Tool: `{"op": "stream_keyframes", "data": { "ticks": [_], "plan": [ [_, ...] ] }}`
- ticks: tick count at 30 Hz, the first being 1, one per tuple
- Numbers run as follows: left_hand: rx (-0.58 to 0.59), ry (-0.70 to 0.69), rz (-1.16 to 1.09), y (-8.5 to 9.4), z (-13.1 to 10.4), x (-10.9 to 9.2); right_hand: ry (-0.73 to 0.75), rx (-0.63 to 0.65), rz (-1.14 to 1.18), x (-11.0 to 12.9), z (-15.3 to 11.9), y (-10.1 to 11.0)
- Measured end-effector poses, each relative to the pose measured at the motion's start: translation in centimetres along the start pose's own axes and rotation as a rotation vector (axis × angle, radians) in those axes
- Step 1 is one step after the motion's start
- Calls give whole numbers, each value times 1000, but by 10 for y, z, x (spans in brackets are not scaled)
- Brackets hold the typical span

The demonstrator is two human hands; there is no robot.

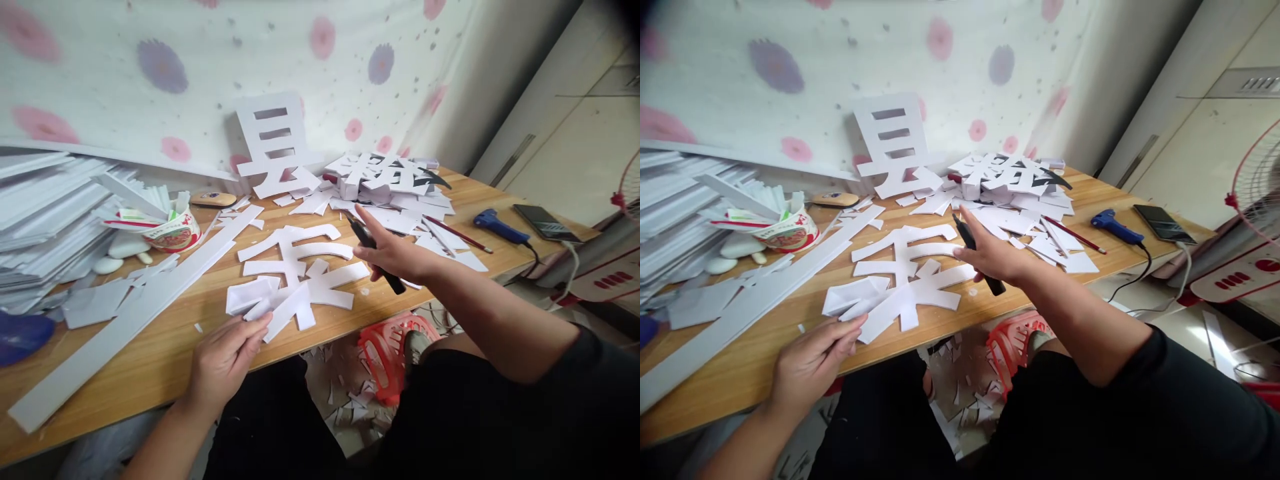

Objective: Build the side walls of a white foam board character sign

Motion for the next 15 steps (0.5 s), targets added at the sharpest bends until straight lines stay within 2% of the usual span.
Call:
{"op": "stream_keyframes", "data": {
  "ticks": [2, 6, 9, 12, 15],
  "plan": [
    [-11, -3, -8, -1, 0, -1, -37, 29, 137, 0, -11, 5],
    [-42, -3, -19, -2, -1, -1, -69, -59, 598, 13, -36, 19],
    [-61, 10, -45, -3, -1, -2, -61, -9, 835, 23, -55, 20],
    [-65, 6, -51, -4, -2, -2, -43, -47, 863, 21, -67, 13],
    [-80, -12, -60, -4, -2, -3, -29, -155, 664, 14, -72, -3]
  ]
}}
Point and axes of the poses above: each hand's wrist, its own z-axis towards the middle knuckle, its own y-axis out of the back of the hand, x = y × z, the point moved 5 cm from there along z, towards the middle knuckle, and after that the axes turned 14 degrees about -x, right-handed, at the moved point
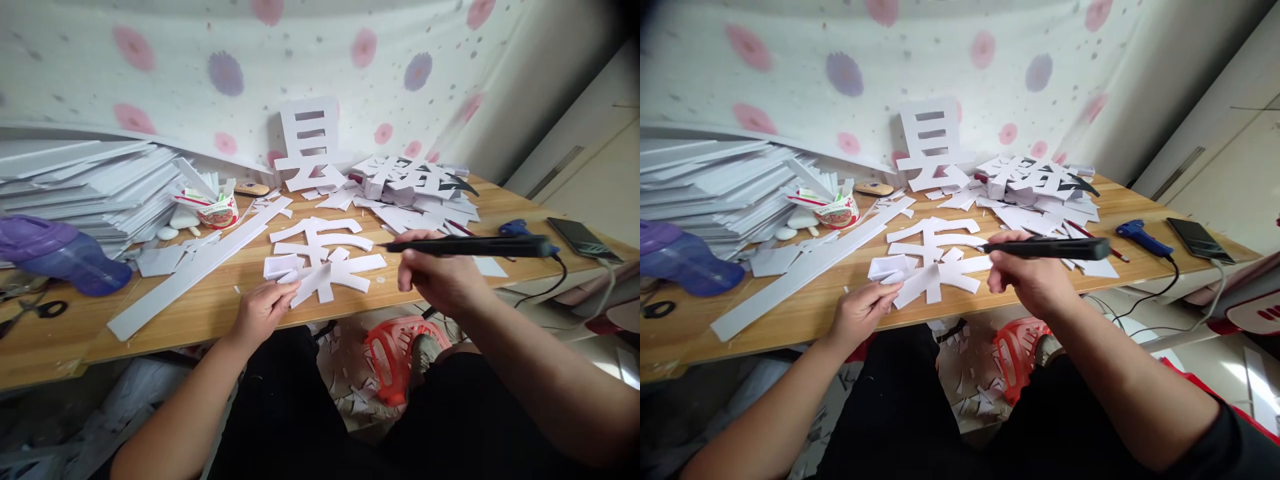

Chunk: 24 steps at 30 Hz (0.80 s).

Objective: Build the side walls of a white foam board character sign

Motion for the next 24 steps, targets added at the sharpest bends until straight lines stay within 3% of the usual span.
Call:
{"op": "stream_keyframes", "data": {
  "ticks": [5, 12, 24],
  "plan": [
    [-20, -17, -11, -1, 0, 0, 150, 49, -373, -16, -3, -34],
    [-24, -20, 3, -2, 0, -1, 311, 2, -614, -32, 1, -69],
    [-15, -10, 36, -2, -1, -2, 383, 44, -841, -48, 1, -87]
  ]
}}
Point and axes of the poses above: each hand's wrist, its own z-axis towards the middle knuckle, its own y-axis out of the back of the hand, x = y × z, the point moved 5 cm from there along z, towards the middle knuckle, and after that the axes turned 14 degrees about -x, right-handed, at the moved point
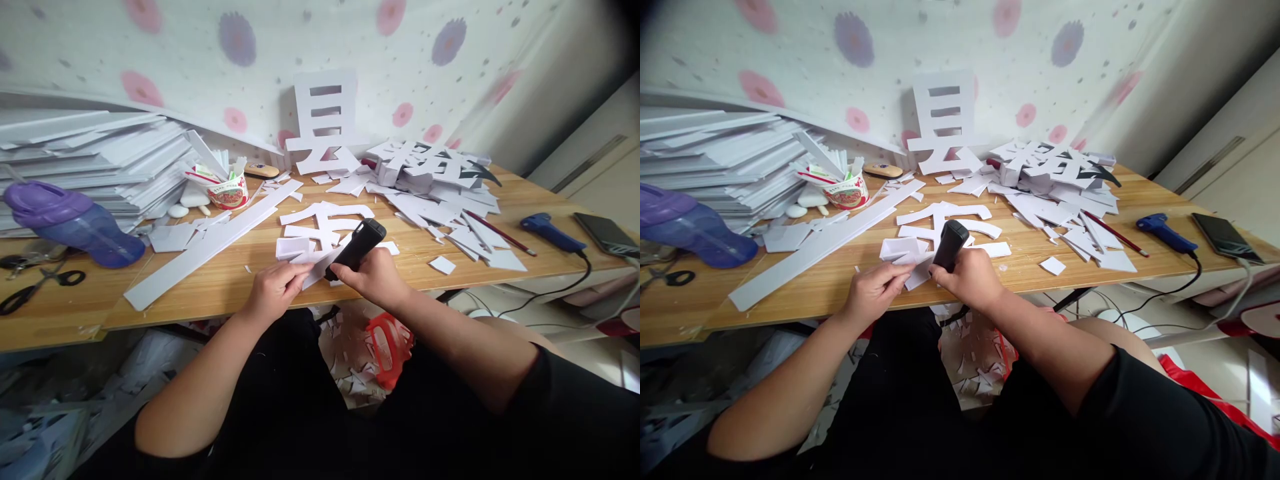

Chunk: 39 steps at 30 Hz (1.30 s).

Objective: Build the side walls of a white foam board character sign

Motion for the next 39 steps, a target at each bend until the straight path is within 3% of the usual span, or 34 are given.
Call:
{"op": "stream_keyframes", "data": {
  "ticks": [17, 39],
  "plan": [
    [-8, 10, -30, -1, -3, 3, 113, -145, -53, 4, -20, -3],
    [-9, 0, -29, -1, -3, 3, 108, -144, 21, 6, -30, -5]
  ]
}}
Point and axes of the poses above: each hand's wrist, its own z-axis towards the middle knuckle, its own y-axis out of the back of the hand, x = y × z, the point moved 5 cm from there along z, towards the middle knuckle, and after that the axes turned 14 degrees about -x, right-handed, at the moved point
